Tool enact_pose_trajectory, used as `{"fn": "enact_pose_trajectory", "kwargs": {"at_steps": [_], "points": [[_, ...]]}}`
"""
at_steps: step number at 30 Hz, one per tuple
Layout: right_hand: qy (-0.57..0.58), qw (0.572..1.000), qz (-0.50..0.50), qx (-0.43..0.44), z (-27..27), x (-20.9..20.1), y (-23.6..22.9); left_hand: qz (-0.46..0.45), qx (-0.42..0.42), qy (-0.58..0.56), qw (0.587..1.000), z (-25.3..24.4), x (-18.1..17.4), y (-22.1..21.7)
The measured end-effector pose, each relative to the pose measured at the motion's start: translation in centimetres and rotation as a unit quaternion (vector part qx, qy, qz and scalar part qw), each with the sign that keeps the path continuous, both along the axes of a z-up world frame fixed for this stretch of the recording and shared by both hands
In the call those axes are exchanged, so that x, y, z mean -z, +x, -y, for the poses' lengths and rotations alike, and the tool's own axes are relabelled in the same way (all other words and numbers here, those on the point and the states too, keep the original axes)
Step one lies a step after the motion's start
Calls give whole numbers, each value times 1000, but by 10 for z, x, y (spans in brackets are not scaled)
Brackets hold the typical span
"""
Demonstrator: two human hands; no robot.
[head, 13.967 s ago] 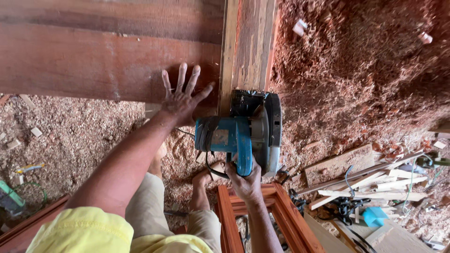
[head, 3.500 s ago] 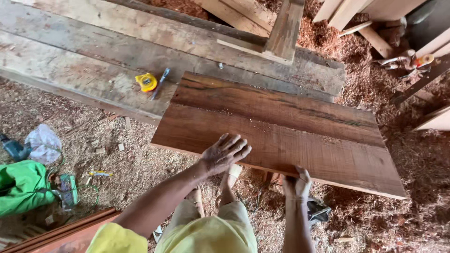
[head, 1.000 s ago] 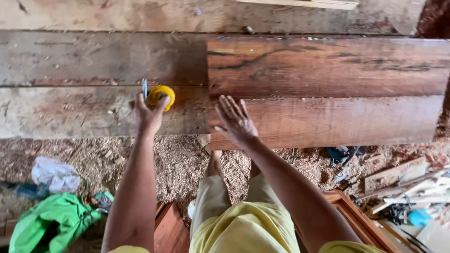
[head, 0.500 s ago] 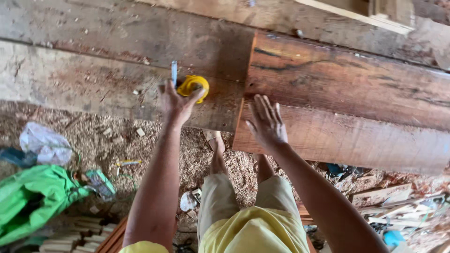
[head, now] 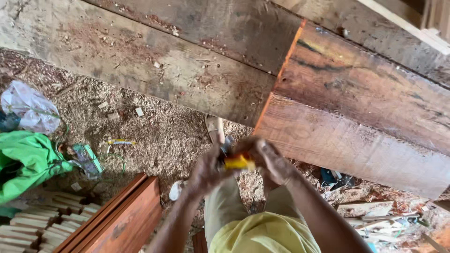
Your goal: The person uses a circular saw to cut a wooden board on a workbench, then uses a measuring tape and pen to mark measurements on the board before moving a wooden frame aside.
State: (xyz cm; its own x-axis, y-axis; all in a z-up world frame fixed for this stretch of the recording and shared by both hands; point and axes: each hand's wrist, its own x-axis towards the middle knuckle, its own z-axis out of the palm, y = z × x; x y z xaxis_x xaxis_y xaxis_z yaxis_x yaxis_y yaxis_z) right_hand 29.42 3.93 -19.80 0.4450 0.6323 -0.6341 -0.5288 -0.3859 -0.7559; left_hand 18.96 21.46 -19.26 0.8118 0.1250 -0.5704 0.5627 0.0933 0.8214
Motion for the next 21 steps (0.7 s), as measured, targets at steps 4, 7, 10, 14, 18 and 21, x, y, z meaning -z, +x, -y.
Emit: {"fn": "enact_pose_trajectory", "kwargs": {"at_steps": [4,7,10,14,18,21], "points": [[98,972,-210,-46,32,-11,-17,175,-11,1,985,56,-11,-25],[120,981,-153,2,73,-14,-23,124,-63,-35,990,94,-15,-24],[230,944,-229,63,121,-15,-26,54,-22,20,998,142,-33,-10],[158,983,-82,52,206,-29,-32,-9,-33,44,998,216,-45,-5],[94,977,191,-17,303,-34,-45,-113,60,114,985,297,-49,-12],[58,949,296,-95,355,-67,-52,-133,42,-30,990,347,-60,-19]]}}
